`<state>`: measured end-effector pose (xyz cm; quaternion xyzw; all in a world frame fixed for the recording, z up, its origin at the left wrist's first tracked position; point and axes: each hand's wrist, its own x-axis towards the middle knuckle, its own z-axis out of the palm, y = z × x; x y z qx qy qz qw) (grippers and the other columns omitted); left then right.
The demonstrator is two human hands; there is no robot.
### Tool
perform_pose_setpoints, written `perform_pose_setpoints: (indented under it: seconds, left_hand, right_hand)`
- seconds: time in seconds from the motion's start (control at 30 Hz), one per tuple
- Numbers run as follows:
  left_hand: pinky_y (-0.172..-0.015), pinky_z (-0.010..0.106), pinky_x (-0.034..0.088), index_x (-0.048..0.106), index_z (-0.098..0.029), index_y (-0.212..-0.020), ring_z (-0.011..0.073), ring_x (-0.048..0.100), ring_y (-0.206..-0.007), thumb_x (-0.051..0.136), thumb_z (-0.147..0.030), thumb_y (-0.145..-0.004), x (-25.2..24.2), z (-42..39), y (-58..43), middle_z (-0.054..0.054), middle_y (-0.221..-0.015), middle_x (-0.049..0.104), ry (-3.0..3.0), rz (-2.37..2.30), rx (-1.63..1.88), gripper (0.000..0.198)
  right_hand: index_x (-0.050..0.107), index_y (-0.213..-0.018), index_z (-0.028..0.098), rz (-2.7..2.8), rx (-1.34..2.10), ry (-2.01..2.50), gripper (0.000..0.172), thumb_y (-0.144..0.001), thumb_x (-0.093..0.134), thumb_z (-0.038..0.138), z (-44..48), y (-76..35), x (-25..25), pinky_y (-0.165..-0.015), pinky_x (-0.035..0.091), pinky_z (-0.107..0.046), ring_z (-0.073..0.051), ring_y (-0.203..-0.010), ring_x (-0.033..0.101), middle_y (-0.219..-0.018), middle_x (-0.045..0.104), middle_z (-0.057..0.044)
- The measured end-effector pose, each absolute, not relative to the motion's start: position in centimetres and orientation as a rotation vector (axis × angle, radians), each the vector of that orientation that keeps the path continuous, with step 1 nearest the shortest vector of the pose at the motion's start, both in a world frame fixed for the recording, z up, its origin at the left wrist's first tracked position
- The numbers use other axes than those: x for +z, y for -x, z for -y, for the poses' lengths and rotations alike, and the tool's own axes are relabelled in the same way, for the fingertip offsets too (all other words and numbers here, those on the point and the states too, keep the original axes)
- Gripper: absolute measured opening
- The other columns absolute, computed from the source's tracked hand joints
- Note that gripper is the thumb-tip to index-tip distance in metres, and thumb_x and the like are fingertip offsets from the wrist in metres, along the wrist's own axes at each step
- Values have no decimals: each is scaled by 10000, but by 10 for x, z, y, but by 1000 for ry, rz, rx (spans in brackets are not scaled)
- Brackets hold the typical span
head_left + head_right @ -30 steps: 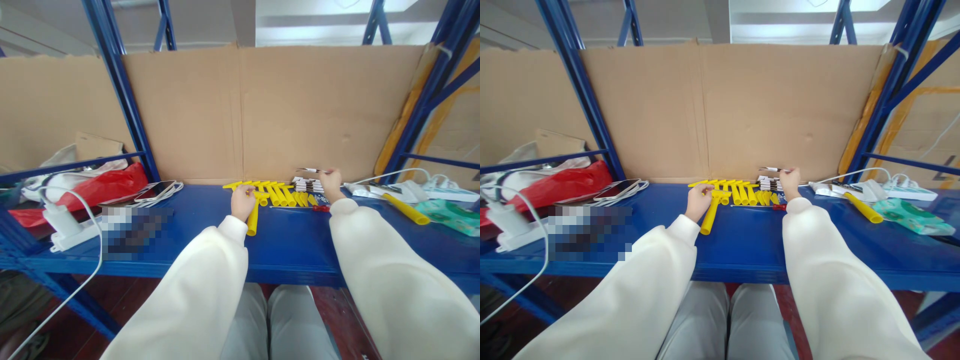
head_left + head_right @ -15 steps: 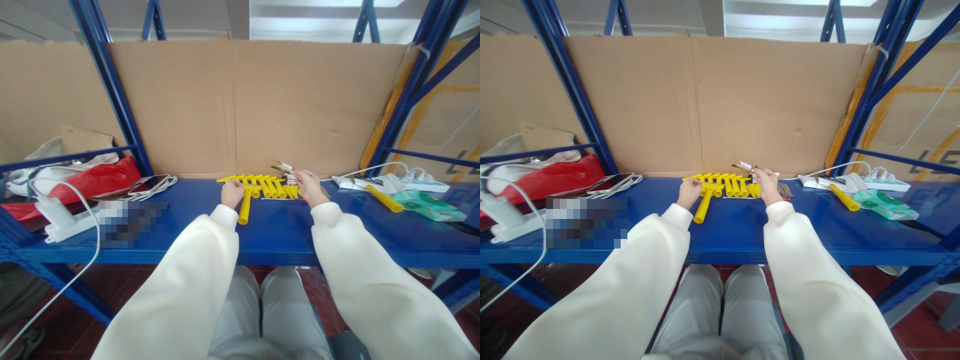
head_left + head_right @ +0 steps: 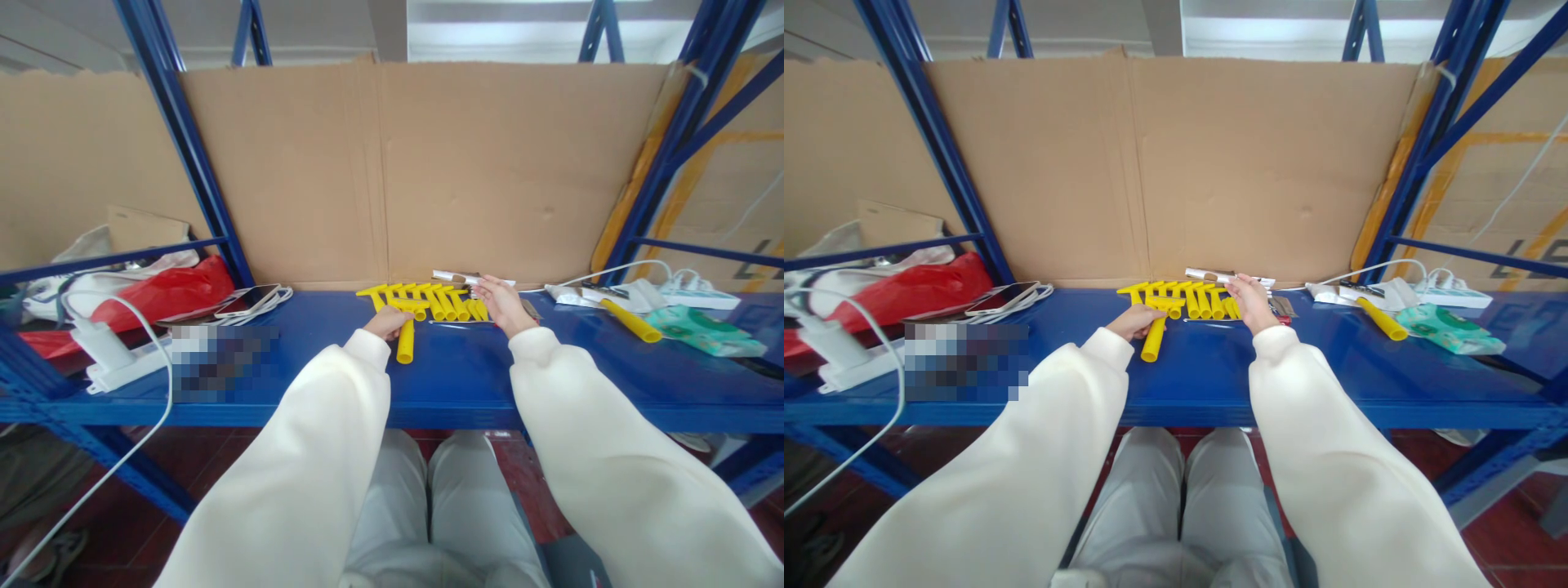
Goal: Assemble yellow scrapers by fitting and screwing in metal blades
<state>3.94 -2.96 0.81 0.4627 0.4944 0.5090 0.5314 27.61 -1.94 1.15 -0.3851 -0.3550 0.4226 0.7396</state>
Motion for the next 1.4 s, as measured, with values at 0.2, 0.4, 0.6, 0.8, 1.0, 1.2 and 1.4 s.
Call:
perform_pose_setpoints:
  seconds: [0.2, 0.4, 0.6, 0.8, 1.0, 1.2, 1.4]
  left_hand:
    - [-309, 164, 164, 638, -131, -730, 46, 294, -272, 605, -133, -873, 19, 32, -37, -41, -411, 471, -1144, -1080, 1204, 147]
    - [-320, 151, 213, 581, -139, -826, 41, 364, -280, 583, -132, -895, 26, 30, -34, -63, -472, 493, -839, -1044, 1508, 69]
    - [-362, 140, 297, 594, -143, -938, 83, 550, -370, 632, -189, -891, 26, 25, -30, -45, -549, 551, -619, -1073, 1647, 77]
    - [-377, 131, 304, 598, -130, -982, 76, 565, -393, 536, -199, -964, 28, 26, -28, -41, -544, 555, -539, -1055, 1661, 95]
    - [-425, 117, 352, 605, -150, -954, 54, 589, -428, 569, -241, -961, 27, 25, -26, -42, -598, 559, -521, -1078, 1750, 99]
    - [-444, 134, 386, 589, -148, -965, 79, 632, -485, 514, -259, -992, 25, 23, -26, -20, -651, 597, -467, -1040, 1805, 136]
    - [-400, 132, 337, 605, -138, -1009, 100, 644, -473, 550, -247, -976, 28, 28, -27, -22, -614, 594, -531, -1072, 1742, 126]
  right_hand:
    - [632, -763, 220, 860, 997, 852, 236, -697, 720, 12, 27, -269, 13, -831, 596, -231, -111, -756, 688, -686, 666, 28]
    - [635, -732, 217, 904, 1013, 807, 210, -720, 738, 34, 28, -267, 14, -841, 599, -232, -96, -699, 681, -682, 670, 34]
    - [654, -816, 213, 949, 1110, 784, 286, -678, 763, -13, 28, -264, 11, -858, 606, -247, -128, -775, 713, -752, 713, 4]
    - [663, -748, 204, 996, 1115, 795, 220, -712, 755, 7, 33, -262, 12, -799, 597, -190, -99, -731, 694, -748, 715, 11]
    - [667, -735, 210, 1049, 1100, 810, 150, -751, 762, 94, 37, -264, 15, -719, 584, -198, -95, -685, 663, -747, 711, 17]
    - [670, -735, 198, 1083, 1101, 856, 174, -700, 833, 148, 35, -267, 13, -637, 543, -191, -80, -578, 598, -667, 678, 28]
    - [668, -721, 201, 1135, 1086, 811, 183, -688, 848, 192, 40, -263, 12, -642, 548, -190, -75, -591, 614, -700, 702, 26]
